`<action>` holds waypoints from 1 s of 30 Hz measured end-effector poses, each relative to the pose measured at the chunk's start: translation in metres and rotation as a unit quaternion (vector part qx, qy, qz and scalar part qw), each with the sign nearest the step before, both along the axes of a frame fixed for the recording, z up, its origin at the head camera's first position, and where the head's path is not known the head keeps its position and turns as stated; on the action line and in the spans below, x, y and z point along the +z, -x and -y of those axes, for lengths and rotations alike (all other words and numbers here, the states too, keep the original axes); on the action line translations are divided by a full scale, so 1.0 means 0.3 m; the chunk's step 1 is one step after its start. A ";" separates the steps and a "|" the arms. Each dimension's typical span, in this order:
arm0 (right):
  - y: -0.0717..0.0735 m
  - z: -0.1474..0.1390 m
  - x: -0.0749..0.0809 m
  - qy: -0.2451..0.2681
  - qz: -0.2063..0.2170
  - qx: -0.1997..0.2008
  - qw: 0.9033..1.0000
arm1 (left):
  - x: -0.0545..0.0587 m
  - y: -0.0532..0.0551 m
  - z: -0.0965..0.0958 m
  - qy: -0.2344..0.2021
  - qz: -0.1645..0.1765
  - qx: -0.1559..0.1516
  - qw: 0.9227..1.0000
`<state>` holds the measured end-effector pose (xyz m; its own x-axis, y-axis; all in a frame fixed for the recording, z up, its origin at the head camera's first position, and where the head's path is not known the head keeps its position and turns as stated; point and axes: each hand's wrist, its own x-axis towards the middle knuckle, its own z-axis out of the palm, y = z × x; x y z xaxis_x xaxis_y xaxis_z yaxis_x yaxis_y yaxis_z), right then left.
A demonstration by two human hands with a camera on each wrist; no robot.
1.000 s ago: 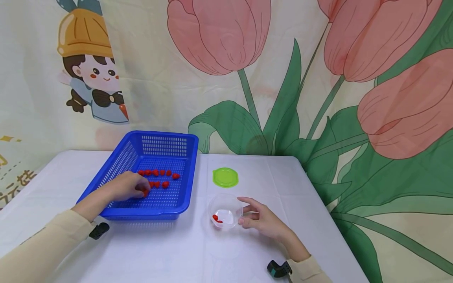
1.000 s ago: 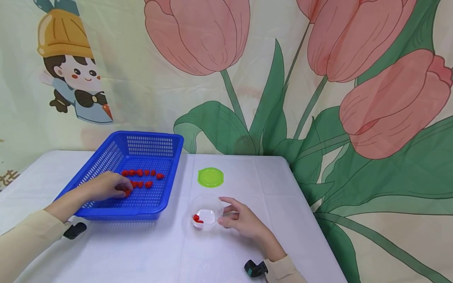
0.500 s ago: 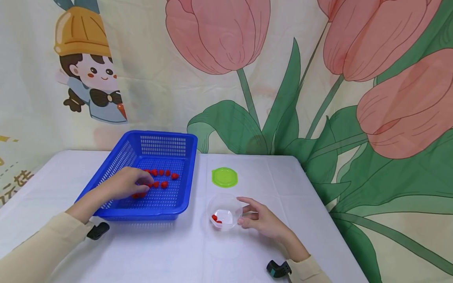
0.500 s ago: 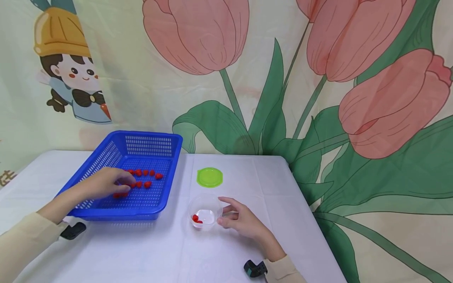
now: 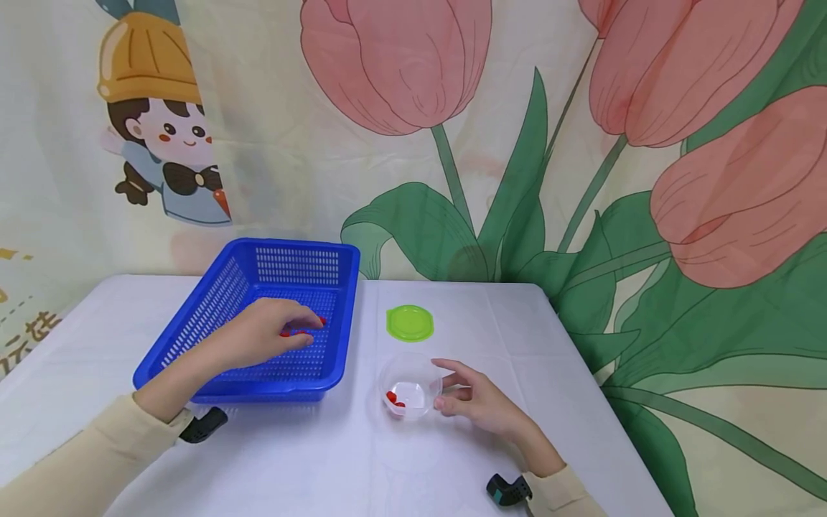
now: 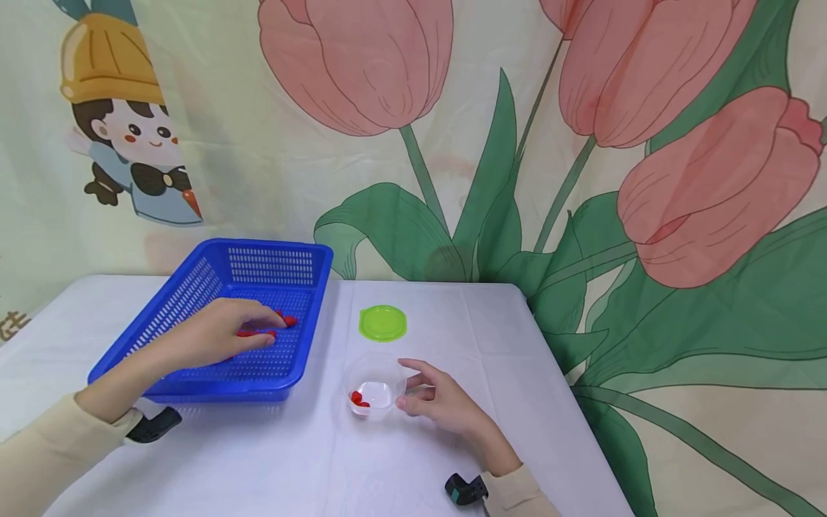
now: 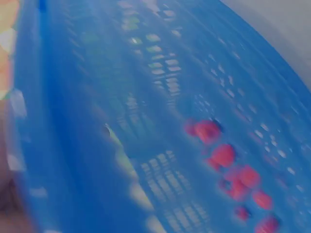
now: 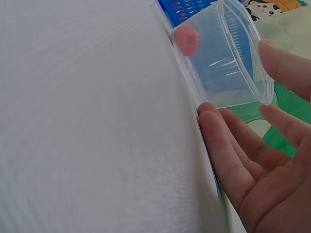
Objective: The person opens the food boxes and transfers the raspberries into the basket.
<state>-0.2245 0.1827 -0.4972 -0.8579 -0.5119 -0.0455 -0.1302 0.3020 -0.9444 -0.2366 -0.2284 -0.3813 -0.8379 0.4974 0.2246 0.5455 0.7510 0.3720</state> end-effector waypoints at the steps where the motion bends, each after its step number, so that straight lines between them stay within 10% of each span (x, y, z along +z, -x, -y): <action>1: 0.000 -0.001 0.001 0.001 0.000 0.000 1.000 | 0.006 -0.006 -0.017 0.001 -0.001 -0.008 1.000; 16: 0.008 -0.005 -0.006 -0.005 0.004 -0.006 1.000 | 0.042 -0.014 -0.253 0.025 0.044 -0.104 0.993; 30: 0.009 -0.002 -0.007 -0.005 0.005 -0.007 1.000 | -0.014 0.037 -0.412 0.068 0.117 -0.223 0.965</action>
<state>-0.2272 0.1832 -0.4992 -0.8648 -0.4985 -0.0598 -0.1152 0.3130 -0.9427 -0.2477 -0.1048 -0.3856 -0.5530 0.8323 -0.0385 0.7391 0.5114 0.4384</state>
